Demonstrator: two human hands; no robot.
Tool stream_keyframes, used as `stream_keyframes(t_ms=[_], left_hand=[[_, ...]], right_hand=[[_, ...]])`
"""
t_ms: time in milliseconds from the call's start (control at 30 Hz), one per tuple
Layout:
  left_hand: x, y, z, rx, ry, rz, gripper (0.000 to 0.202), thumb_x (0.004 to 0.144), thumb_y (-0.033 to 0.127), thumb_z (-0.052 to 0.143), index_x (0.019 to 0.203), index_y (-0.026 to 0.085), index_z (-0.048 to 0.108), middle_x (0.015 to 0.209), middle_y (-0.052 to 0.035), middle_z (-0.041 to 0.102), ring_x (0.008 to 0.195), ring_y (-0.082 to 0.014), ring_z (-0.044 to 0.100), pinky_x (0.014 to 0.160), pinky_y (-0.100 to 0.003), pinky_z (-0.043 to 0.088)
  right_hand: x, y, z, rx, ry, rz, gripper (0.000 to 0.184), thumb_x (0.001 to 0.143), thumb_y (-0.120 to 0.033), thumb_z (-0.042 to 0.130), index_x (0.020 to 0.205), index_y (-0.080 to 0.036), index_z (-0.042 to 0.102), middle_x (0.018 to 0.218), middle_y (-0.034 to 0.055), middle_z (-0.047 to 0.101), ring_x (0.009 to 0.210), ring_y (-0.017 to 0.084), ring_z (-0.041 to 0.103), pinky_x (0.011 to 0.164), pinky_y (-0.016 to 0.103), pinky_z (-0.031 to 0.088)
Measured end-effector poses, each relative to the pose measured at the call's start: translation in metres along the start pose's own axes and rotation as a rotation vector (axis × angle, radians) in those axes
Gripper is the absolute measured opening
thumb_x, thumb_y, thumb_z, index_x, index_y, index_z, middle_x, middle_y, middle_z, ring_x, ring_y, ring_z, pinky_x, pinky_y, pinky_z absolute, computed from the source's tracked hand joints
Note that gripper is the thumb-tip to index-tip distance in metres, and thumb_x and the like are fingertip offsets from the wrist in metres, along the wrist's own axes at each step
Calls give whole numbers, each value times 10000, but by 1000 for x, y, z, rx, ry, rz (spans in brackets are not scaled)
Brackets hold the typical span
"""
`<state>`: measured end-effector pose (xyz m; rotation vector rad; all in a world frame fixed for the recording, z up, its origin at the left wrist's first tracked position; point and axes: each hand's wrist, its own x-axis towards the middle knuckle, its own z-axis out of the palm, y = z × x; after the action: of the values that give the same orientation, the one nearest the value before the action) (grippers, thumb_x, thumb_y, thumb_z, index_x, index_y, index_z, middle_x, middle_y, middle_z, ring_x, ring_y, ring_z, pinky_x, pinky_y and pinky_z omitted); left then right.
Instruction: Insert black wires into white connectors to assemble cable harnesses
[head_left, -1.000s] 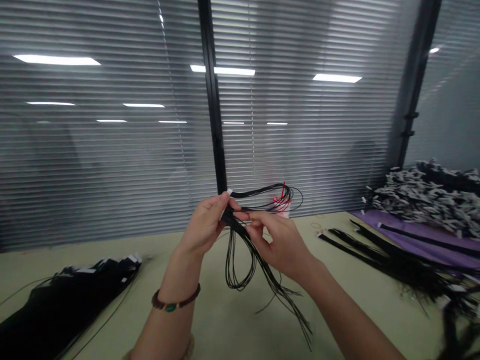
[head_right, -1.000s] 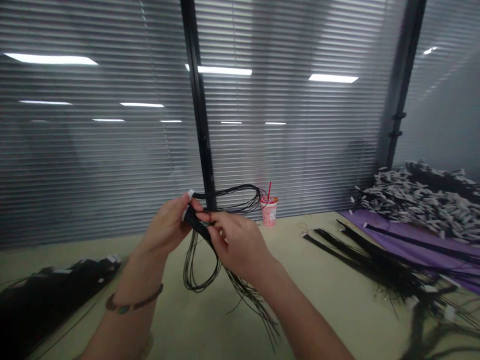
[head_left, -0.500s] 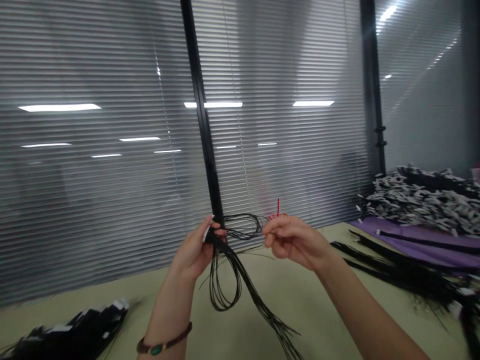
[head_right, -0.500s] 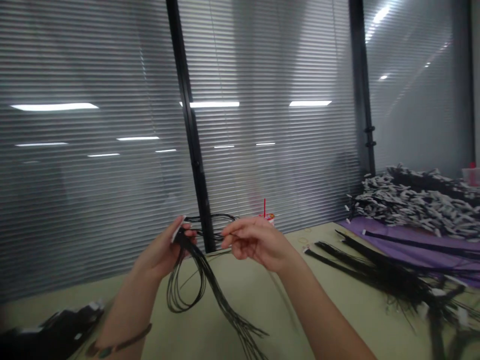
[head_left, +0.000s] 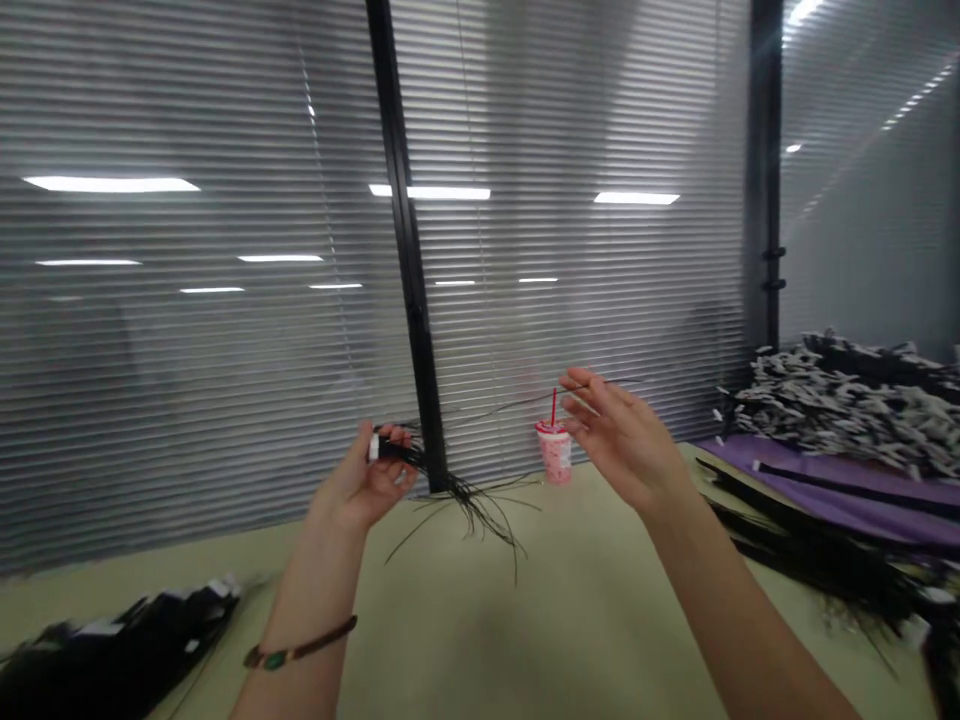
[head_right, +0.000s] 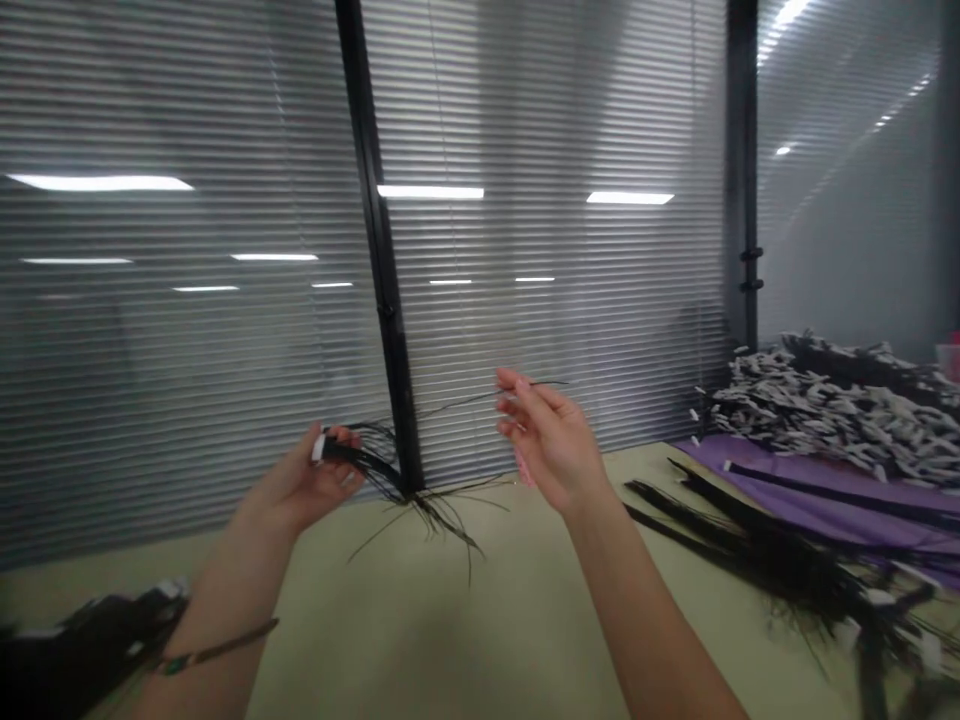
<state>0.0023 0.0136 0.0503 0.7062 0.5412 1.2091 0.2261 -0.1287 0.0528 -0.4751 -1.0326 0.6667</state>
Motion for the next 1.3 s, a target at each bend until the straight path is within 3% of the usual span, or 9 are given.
stream_keyframes(t_ms=[133,367,567,733,833,933,1033,1200,1300], left_hand=[[1,-7,1,49,-32,-39,235,845,304,431,677,174,531,499,32,555,491,-138,591,504,-300,469],[-8,-26,11,217,-240,-66,270,828,347,459,683,141,555,449,44,461,461,-106,542,433,-216,397],[-16,-47,24,370,-371,9,342,776,423,515,668,109,596,439,32,465,450,-94,514,477,-211,409],[-15,-56,26,396,-453,-1,382,774,465,494,689,109,602,470,21,493,478,-87,512,508,-202,404],[-16,-66,23,387,-522,-96,393,785,477,471,704,114,598,454,30,467,495,-88,519,511,-194,390],[-23,-80,9,349,-450,-273,374,775,488,481,698,135,576,420,57,395,488,-88,514,463,-189,346],[-36,-99,-21,228,-326,-446,319,781,469,486,721,162,551,466,67,395,522,-83,513,493,-202,351],[-57,-120,-80,204,-173,-510,281,816,411,441,753,155,540,543,37,444,605,-115,528,559,-236,375],[-71,-118,-98,178,-116,-515,249,810,389,453,776,158,538,579,28,460,644,-124,525,617,-249,384]], right_hand=[[3,18,1,-21,-21,15,188,760,-341,567,763,-169,643,925,70,608,873,165,555,719,292,456],[-2,53,18,-155,-103,95,303,789,-368,514,606,-130,554,792,81,621,756,158,582,618,259,450],[-12,78,29,-208,-235,99,266,802,-338,502,696,-133,635,743,68,632,719,154,594,727,321,463],[-19,75,20,-538,-224,-44,266,816,-323,482,748,-141,664,765,61,646,743,159,593,734,313,458],[-26,63,11,-713,-226,-36,282,826,-320,464,746,-134,661,704,41,626,657,123,566,627,250,441],[-36,53,1,-822,-218,50,280,819,-340,469,755,-143,658,547,-11,504,494,72,435,452,196,322],[-53,54,-3,-734,-224,221,289,781,-386,521,676,-138,626,489,-36,394,444,53,335,398,188,234],[-78,95,5,-595,-319,583,229,730,-360,582,789,-139,594,537,-22,497,405,50,378,363,174,270],[-86,124,14,-561,-400,635,208,760,-333,539,702,-133,555,534,-21,497,396,46,386,366,169,286]])
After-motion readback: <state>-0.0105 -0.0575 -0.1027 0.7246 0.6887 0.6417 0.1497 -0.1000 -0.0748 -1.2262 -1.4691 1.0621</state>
